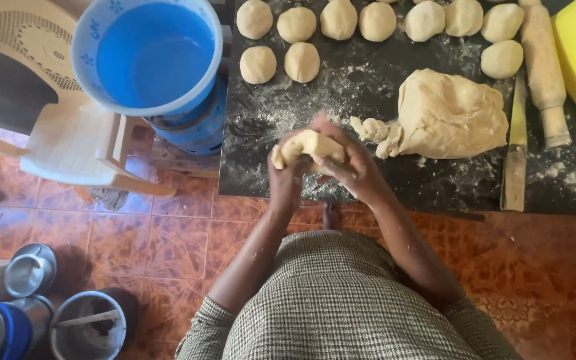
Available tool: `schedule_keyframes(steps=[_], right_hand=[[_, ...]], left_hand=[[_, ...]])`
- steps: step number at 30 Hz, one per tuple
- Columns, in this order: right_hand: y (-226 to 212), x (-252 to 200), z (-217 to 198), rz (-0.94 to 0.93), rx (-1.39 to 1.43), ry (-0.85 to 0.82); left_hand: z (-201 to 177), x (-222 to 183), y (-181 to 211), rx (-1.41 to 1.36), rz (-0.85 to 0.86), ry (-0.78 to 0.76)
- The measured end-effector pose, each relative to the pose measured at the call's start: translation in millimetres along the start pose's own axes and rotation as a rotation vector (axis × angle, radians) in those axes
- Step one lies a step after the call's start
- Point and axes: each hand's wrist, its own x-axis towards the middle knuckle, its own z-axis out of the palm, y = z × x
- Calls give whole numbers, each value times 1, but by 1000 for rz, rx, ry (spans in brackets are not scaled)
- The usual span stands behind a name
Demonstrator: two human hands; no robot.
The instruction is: Shaping pieces of dough into uniform balls on a floured surface using hands and a knife.
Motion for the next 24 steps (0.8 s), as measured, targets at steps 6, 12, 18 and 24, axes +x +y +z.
schedule_keyframes(steps=[6, 12, 18, 24], right_hand=[[41, -14, 16, 56, 197, 186], [-19, -10, 2, 118, 389, -284], [20, -1, 4, 103, 263, 77], [-21, -11, 7, 211, 52, -48]], left_hand=[[-14, -22, 12, 375, -35, -717], [-32, 11, 4, 469, 355, -453], [-7, -9, 17, 416, 320, -639], [-8, -9, 19, 460, 395, -455]])
